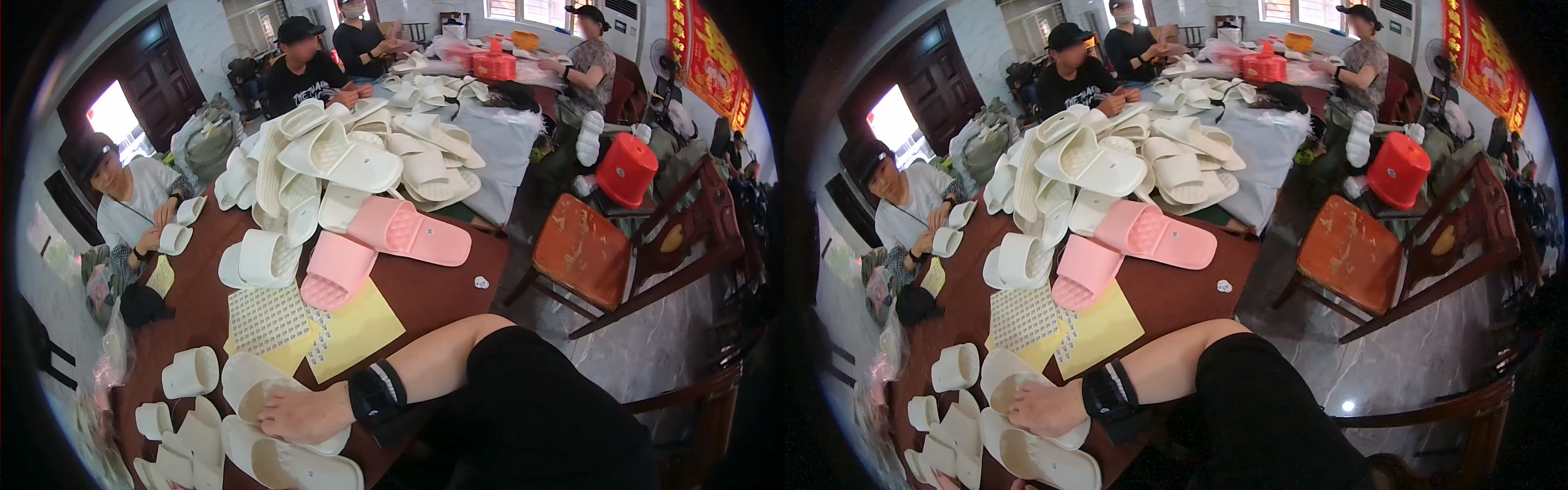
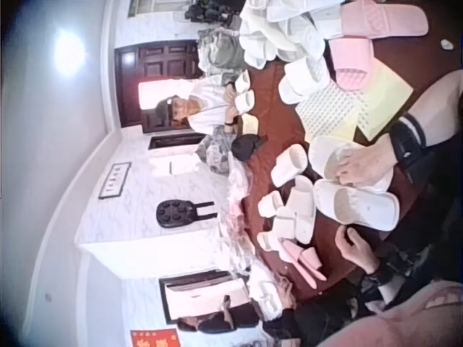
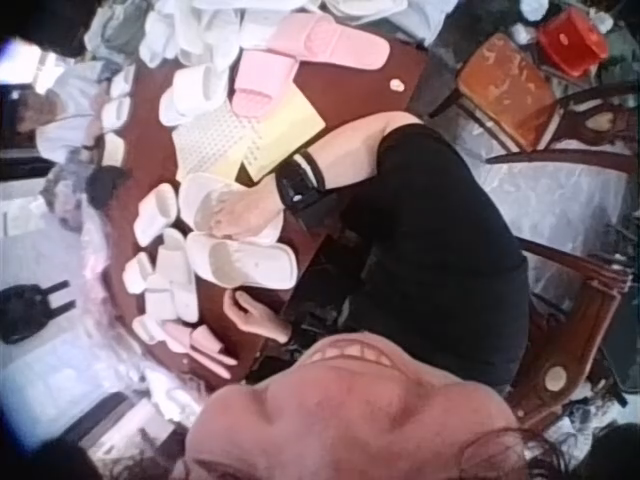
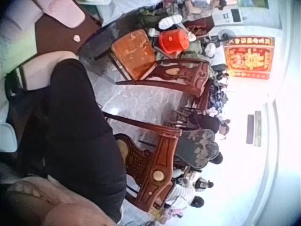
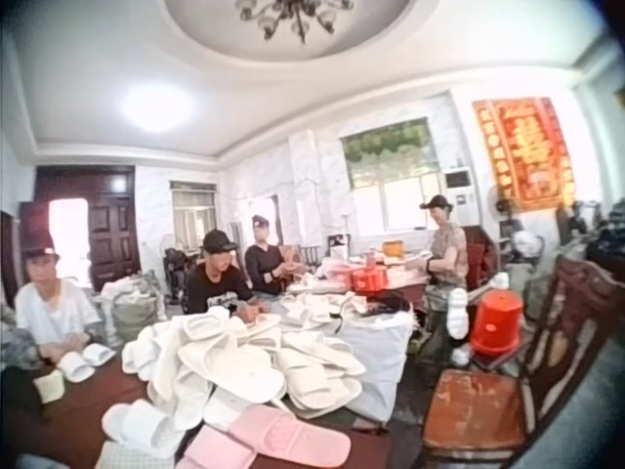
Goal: The recorder labels and inspects newly manufactured slippers at a work table with other workers.
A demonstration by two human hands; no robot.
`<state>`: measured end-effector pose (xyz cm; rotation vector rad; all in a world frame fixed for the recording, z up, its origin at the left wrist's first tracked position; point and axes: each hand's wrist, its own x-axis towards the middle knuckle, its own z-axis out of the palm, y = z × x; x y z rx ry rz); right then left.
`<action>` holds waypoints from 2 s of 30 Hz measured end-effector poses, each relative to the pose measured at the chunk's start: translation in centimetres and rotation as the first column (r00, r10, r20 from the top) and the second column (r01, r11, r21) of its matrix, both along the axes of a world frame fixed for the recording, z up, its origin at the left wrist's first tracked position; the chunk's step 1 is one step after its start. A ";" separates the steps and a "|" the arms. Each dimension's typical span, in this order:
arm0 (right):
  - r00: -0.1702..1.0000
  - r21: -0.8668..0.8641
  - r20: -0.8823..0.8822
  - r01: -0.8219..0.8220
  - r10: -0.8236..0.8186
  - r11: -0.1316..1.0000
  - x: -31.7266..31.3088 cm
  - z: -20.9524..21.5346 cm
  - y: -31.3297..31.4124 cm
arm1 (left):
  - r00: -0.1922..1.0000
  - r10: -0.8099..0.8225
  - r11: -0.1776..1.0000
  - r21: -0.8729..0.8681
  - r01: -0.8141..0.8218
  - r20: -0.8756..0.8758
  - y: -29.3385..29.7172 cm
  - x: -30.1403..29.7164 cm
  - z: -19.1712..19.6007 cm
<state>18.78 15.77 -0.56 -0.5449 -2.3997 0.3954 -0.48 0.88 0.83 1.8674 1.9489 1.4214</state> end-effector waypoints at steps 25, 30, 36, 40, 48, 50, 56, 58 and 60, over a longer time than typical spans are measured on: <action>0.998 0.010 0.050 0.043 -0.044 0.999 -0.4 0.5 -0.5 | 0.999 -0.033 0.996 0.086 0.035 -0.022 -0.1 -0.4 0.2; 0.991 -0.052 0.131 0.047 -0.039 0.998 -0.4 0.7 -0.3 | 0.998 -0.028 0.995 0.089 0.033 -0.050 0.1 -0.7 0.0; 0.984 -0.090 0.169 0.069 -0.053 0.994 -0.6 0.8 -0.4 | 0.997 -0.056 0.993 0.096 0.062 -0.062 0.1 -1.0 -0.1; 0.980 -0.050 0.179 0.094 -0.083 0.994 -0.8 0.3 -0.4 | 0.995 -0.067 0.991 0.109 0.075 -0.069 0.0 -1.0 0.0; 0.985 0.141 0.062 0.150 -0.160 0.979 -2.0 -2.0 0.2 | 0.995 -0.069 0.989 0.128 0.078 -0.076 0.0 -0.8 -0.4; 0.981 0.191 -0.010 0.190 -0.192 0.963 -1.9 -2.1 0.3 | 0.995 -0.049 0.992 0.116 0.059 -0.088 0.0 -0.8 -0.5; 0.986 0.076 -0.113 0.128 -0.119 0.989 -1.3 -1.1 -0.1 | 0.995 -0.052 0.992 0.114 0.062 -0.090 0.1 -0.7 -0.8; 0.981 0.097 -0.141 0.149 -0.135 0.984 -1.1 -0.4 -0.2 | 0.996 -0.040 0.993 0.111 0.048 -0.075 0.1 -0.7 -0.8; 0.978 0.090 -0.155 0.154 -0.139 0.984 -1.0 0.4 -0.3 | 0.996 -0.033 0.994 0.101 0.041 -0.082 0.0 -0.6 -0.7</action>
